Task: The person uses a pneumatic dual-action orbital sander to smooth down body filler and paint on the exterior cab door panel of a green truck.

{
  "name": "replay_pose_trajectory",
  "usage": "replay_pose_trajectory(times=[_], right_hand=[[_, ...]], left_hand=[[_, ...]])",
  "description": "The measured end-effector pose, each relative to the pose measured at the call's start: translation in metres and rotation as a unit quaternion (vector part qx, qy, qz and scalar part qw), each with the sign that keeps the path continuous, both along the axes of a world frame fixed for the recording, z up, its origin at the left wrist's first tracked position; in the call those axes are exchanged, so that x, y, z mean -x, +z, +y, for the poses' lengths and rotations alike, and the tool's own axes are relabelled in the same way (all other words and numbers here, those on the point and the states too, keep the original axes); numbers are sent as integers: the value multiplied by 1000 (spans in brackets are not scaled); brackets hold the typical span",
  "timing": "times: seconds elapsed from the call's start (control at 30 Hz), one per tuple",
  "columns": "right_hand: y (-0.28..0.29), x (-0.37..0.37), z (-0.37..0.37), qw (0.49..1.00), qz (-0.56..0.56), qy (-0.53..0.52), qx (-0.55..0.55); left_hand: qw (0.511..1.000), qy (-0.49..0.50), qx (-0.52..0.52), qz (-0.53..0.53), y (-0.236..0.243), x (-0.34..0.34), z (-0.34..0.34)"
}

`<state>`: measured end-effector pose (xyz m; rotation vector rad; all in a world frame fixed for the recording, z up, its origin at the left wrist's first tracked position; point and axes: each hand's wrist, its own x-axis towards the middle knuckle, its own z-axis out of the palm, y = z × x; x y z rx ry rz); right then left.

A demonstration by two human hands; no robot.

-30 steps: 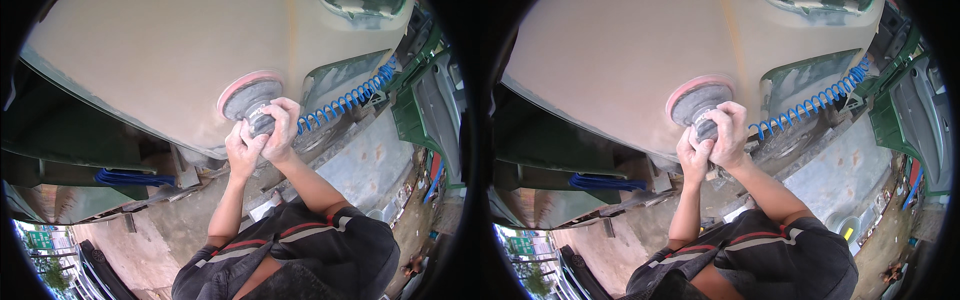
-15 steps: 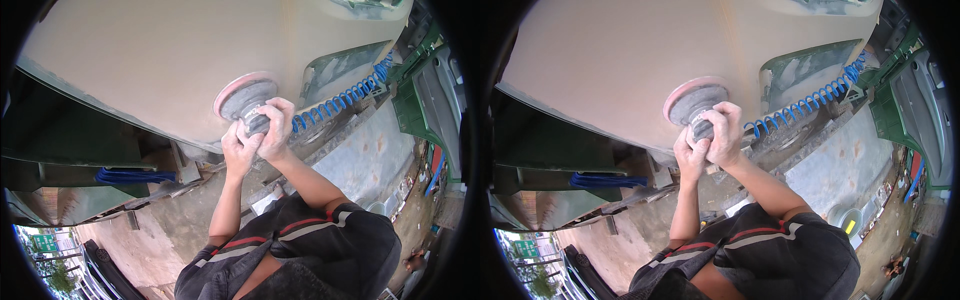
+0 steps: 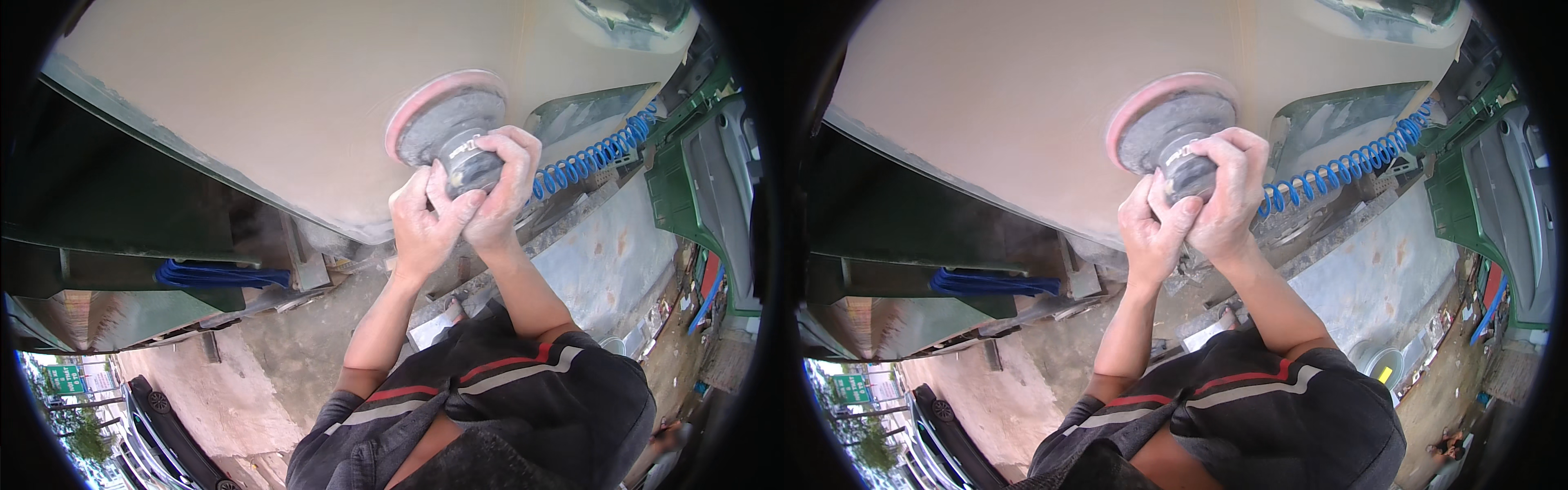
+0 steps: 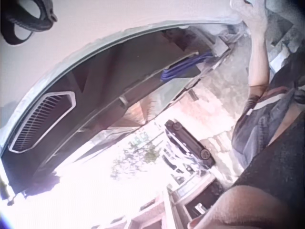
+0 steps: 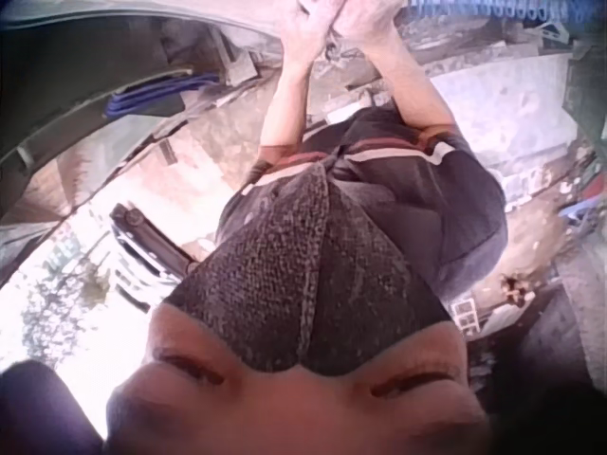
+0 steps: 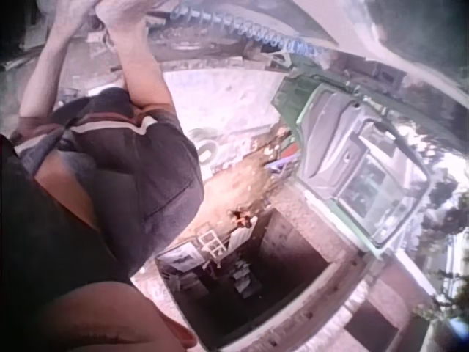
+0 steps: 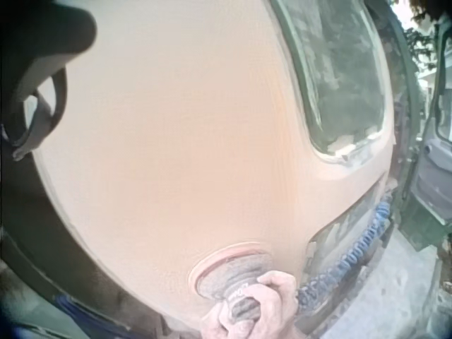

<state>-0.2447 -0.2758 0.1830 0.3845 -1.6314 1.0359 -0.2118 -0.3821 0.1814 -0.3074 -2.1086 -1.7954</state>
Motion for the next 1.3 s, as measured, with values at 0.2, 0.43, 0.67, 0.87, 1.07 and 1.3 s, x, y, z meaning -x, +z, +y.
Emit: replay_pose_trajectory(times=[0.2,0.43,0.67,0.87,1.07,1.3], right_hand=[[6,-7,-24,999,5,26,-47],[24,0,-17,997,22,47,-65],[26,-2,-6,999,2,-1,-37],[29,-15,-53,985,4,73,-157],[55,19,33,998,-9,-43,-36],[37,-9,-48,995,20,45,-83]], left_hand=[[995,-1,-90,41,-17,-6,-30],[986,39,-145,79,-2,-2,-10],[997,1,-13,72,15,5,-12],[962,110,-219,118,-19,-16,-27],[995,15,23,95,56,27,32],[986,65,-119,102,7,-14,-43]])
